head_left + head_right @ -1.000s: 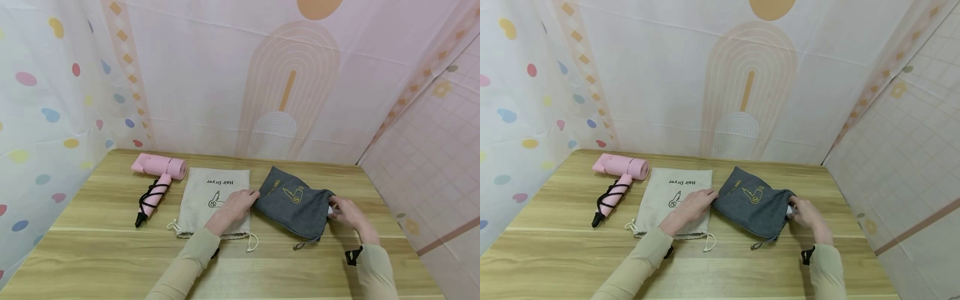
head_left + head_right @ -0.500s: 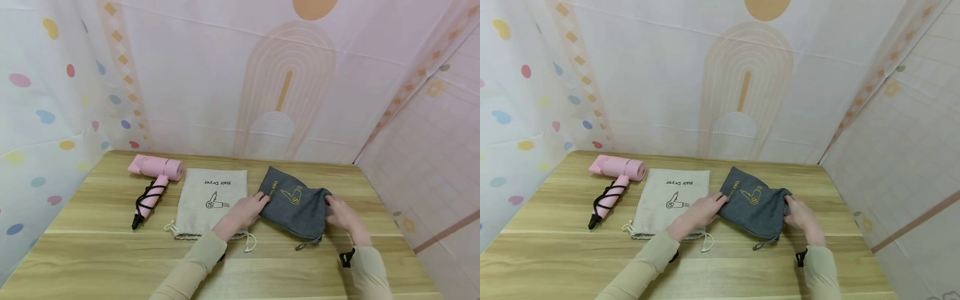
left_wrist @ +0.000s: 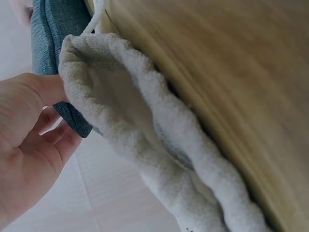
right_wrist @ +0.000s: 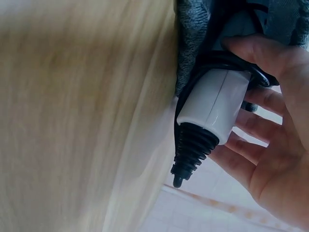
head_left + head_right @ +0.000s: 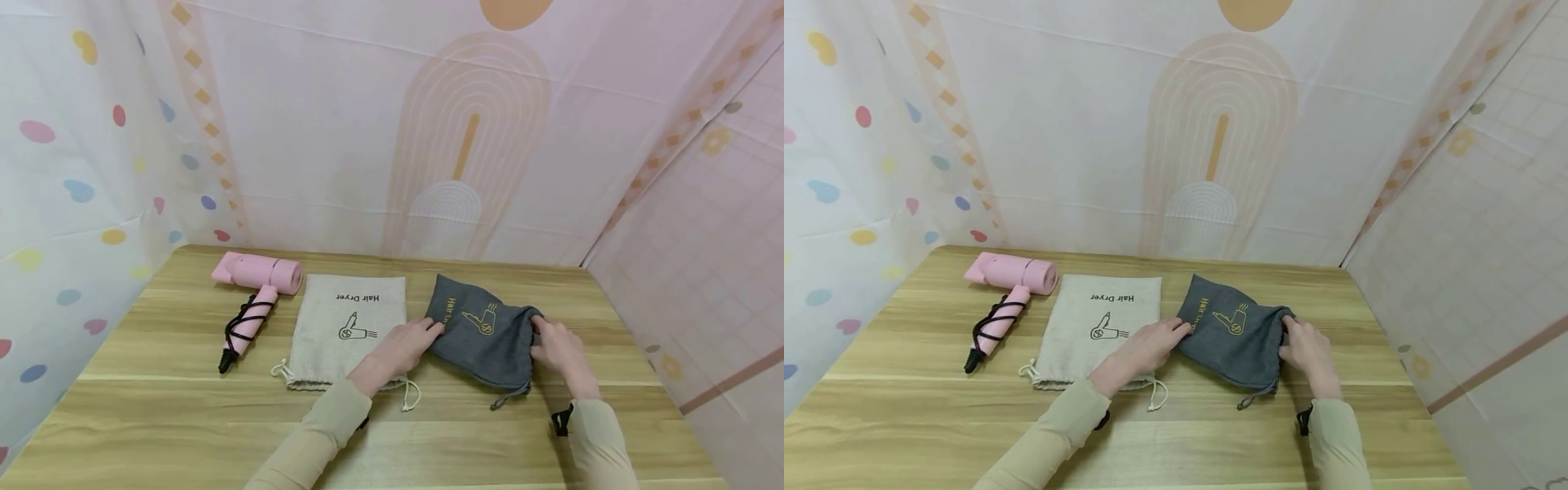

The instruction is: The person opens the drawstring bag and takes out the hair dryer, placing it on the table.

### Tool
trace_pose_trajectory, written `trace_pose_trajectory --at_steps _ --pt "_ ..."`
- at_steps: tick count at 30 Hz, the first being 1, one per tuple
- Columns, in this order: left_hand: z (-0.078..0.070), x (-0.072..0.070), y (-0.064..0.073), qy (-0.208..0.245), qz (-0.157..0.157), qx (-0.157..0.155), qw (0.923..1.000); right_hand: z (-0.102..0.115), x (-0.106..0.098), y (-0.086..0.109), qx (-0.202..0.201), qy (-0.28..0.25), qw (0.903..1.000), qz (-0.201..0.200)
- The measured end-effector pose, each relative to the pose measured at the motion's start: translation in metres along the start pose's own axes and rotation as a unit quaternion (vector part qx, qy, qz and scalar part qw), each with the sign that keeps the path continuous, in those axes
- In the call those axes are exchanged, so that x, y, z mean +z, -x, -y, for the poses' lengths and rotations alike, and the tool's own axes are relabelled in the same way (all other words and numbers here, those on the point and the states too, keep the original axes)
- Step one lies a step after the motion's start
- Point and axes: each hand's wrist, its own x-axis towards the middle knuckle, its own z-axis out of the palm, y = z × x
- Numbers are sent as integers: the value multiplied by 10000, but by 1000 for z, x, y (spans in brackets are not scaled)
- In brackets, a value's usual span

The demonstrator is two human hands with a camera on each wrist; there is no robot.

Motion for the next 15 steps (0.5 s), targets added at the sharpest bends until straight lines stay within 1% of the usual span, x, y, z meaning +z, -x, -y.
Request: trace_pose_trajectory --at_steps 7,10,15 --pt "-2 -2 2 -111 27 -62 9999 3 -1 0 90 194 9998 34" --pt "-2 -3 4 -175 4 -26 9998 4 -2 0 82 237 9997 77" --pt "-4 -6 6 -162 -14 106 9998 2 -3 1 83 137 9998 73"
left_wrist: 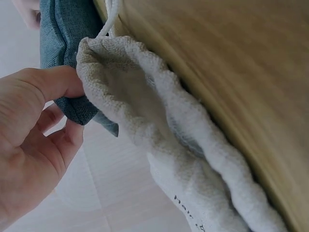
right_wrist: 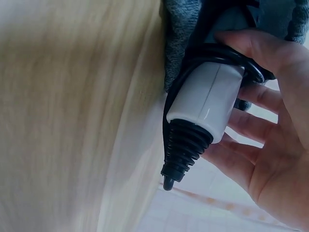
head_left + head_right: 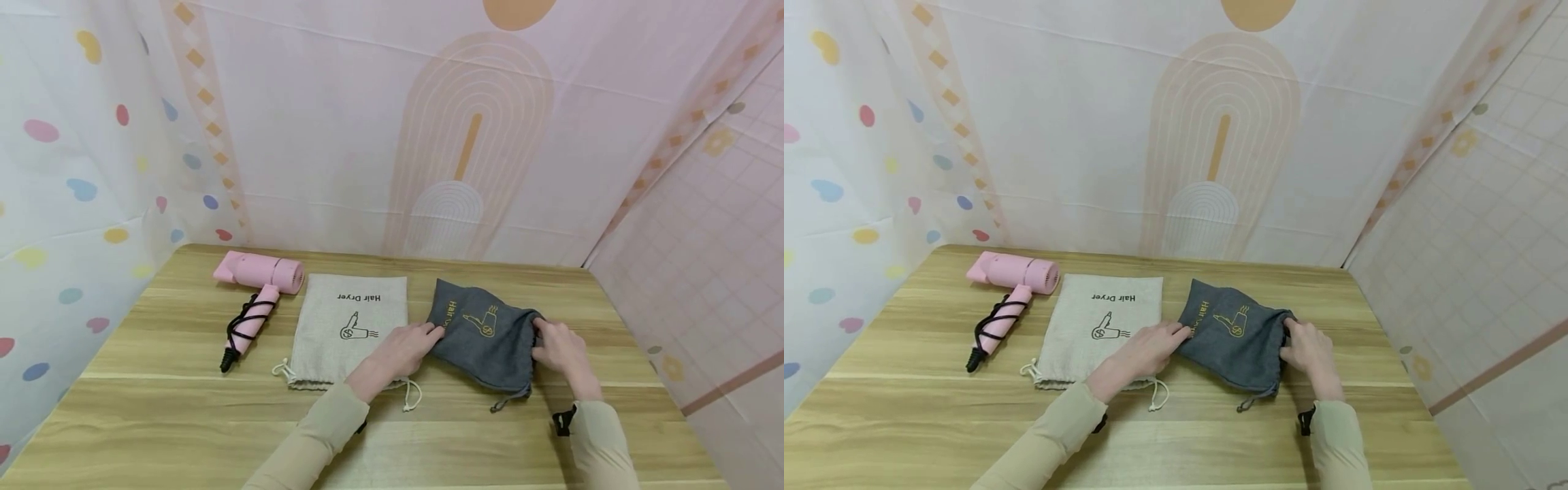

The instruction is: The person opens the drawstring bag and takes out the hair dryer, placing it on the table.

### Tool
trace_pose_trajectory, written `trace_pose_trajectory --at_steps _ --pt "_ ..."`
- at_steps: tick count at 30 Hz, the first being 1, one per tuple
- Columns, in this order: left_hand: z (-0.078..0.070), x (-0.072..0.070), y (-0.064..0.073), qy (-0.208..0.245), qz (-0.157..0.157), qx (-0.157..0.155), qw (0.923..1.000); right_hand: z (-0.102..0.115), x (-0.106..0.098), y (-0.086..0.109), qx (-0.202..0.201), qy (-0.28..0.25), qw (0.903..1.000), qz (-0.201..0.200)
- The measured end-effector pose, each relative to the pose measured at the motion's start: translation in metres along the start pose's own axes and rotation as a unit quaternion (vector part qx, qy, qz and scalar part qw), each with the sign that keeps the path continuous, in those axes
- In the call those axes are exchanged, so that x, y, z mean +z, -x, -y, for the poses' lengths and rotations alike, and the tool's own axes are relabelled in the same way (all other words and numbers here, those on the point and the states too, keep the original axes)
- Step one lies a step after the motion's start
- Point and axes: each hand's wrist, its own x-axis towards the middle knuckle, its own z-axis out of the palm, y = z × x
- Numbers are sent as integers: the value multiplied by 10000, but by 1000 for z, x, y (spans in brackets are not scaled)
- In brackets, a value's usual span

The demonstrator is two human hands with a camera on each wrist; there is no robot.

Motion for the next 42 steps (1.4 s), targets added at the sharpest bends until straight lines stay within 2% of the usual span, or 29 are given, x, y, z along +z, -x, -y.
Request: trace_pose_trajectory --at_steps 10,16,24,30,36,42 --pt "-1 0 2 161 346 101 9992 -3 1 0 -161 -25 9997 162" --pt "4 2 3 177 298 142 9993 -5 1 -1 -338 -74 9992 182" --pt "9 -1 7 484 370 101 9981 -12 1 -1 -503 -188 9983 208" --pt "10 -1 7 459 358 61 9983 -17 -1 -1 -606 -231 9977 170" --pt "8 0 6 423 520 -27 9977 -16 -2 -1 -663 -253 9972 225" --pt "8 -1 4 925 742 -34 9929 -14 -1 -1 -740 -256 9965 280"
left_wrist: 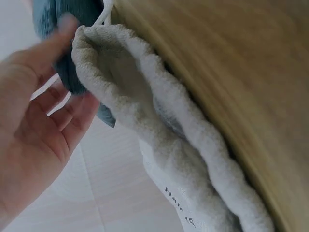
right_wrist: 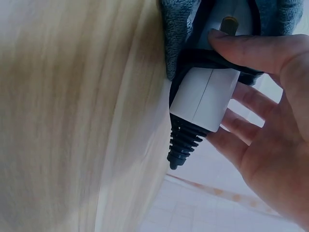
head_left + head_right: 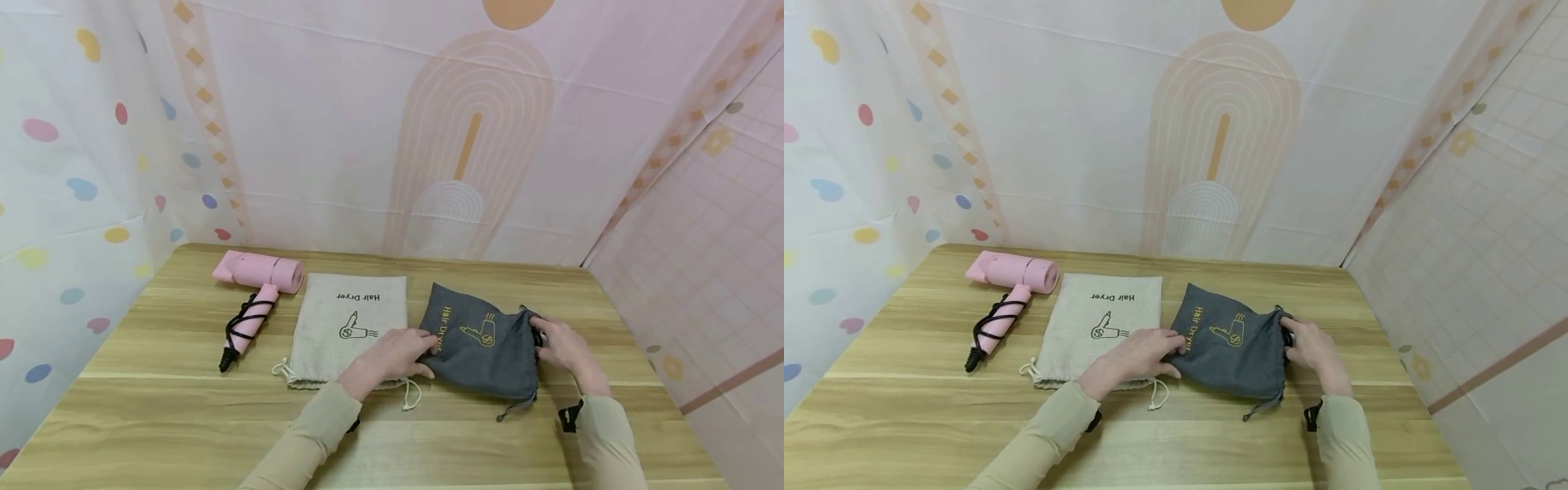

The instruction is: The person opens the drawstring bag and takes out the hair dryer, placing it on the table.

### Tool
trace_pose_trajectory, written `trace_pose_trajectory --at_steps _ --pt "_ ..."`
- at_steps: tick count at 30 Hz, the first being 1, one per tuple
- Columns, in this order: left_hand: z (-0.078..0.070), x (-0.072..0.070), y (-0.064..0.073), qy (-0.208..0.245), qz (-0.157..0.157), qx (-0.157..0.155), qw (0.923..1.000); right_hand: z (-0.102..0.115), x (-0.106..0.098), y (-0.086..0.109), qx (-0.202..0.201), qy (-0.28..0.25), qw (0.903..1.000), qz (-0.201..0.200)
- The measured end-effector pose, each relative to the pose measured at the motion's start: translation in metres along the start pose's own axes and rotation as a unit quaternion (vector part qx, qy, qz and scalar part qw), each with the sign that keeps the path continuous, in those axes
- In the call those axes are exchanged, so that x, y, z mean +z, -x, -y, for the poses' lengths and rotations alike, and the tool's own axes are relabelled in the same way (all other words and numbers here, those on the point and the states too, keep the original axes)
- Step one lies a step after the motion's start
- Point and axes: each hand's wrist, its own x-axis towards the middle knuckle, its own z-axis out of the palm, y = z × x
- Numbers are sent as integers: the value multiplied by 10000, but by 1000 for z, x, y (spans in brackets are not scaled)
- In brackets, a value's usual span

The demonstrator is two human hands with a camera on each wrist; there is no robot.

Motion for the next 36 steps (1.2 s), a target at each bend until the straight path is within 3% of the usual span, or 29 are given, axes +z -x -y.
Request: trace_pose_trajectory --at_steps 5,12,17,21,30,36 --pt "0 0 -4 412 -131 -17 9991 1 2 0 -211 -15 9997 -88" --pt "1 -1 -14 -280 -925 -20 9953 1 2 0 -470 -76 9987 -197" --pt "1 -3 -21 -376 -1223 -39 9918 0 3 -1 -678 -144 9973 -241" --pt "2 -2 -26 -298 -1181 -118 9925 0 4 -1 -806 -152 9963 -246" --pt "6 6 -39 -439 -617 -312 9966 -1 4 0 -913 -205 9951 -308" --pt "8 8 -43 -505 -594 -383 9962 -2 5 0 -919 -168 9950 -353"
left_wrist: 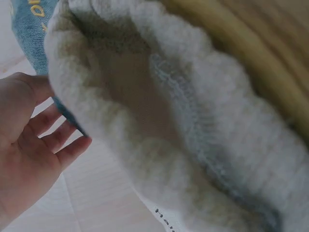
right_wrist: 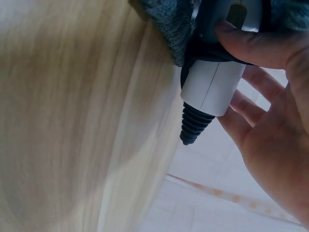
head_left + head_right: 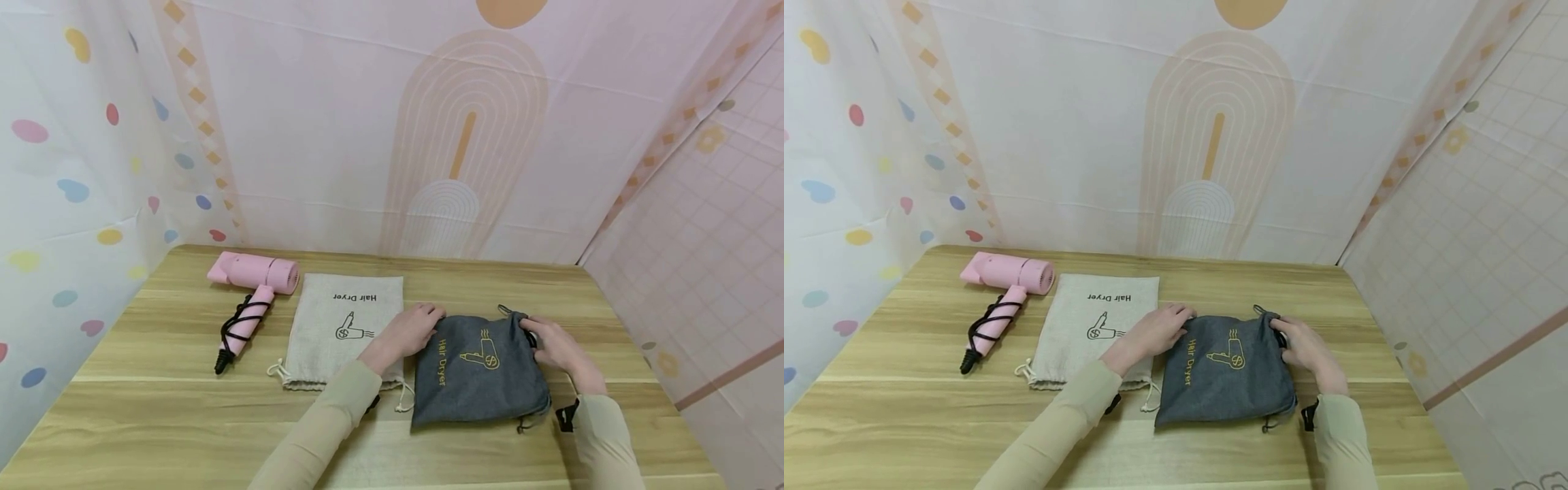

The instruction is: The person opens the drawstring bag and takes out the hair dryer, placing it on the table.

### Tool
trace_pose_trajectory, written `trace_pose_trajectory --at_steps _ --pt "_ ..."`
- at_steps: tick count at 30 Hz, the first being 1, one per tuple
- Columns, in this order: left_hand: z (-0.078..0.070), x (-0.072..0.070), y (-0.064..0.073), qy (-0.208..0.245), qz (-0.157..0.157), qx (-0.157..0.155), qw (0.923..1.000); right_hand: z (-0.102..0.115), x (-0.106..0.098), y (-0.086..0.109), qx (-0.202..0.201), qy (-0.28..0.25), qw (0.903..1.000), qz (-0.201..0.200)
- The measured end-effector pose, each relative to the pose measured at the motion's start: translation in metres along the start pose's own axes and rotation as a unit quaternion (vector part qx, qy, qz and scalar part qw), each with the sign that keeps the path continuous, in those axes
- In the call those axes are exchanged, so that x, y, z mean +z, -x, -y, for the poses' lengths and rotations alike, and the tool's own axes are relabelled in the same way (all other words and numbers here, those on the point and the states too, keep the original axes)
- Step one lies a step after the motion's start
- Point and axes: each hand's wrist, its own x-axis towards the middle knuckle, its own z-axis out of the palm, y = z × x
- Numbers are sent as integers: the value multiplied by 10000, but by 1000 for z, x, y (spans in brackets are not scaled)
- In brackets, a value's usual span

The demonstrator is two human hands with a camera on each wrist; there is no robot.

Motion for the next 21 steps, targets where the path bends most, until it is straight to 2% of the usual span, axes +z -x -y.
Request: trace_pose_trajectory --at_steps 8,21 --pt "1 -2 3 11 -162 120 9998 -2 2 1 -37 -86 9999 -120" --pt "6 -7 14 212 -208 81 9995 -9 0 8 -82 -187 9991 -377"
